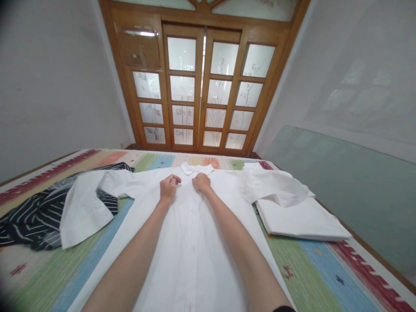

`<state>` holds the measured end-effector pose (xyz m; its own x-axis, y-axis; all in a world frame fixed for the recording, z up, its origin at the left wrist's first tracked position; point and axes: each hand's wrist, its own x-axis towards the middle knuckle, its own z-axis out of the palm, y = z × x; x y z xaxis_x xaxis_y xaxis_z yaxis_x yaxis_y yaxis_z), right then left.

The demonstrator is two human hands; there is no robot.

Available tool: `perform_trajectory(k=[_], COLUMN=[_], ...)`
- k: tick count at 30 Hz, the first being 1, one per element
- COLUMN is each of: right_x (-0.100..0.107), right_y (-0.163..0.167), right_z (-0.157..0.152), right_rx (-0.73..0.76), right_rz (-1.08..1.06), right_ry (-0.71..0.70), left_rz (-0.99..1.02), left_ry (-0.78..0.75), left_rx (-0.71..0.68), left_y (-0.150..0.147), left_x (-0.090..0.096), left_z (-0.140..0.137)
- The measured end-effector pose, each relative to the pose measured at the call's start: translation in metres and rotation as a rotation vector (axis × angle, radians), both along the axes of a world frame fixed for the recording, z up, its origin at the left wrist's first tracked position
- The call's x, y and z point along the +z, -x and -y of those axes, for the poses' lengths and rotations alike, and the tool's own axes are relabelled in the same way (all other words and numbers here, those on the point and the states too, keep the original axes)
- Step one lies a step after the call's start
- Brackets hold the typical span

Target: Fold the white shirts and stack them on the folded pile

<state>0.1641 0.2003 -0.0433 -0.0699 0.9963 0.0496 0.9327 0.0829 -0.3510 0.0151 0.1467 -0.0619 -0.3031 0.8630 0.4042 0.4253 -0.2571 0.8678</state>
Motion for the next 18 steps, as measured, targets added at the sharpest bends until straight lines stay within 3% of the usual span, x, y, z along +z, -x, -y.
perform_trajectory(k=[4,10,18], right_x=[0.000,-0.005,0.001], right_y=[-0.003,-0.003,-0.006], right_z=[0.002,0.006,0.005], right_rx=[0.056,0.127,0.026], right_rz=[0.067,0.270,0.153], right_ry=[-0.068,-0.205,-0.116], left_rz=[-0.086,-0.436,-0.858], left_ry=[0.001,0.081,0.136], left_rx=[-0.004,-0.082,-0.325], left_y=[-0.001,-0.008,-0.020], left_x=[0.000,0.006,-0.001], left_z=[0.002,0.006,0.008])
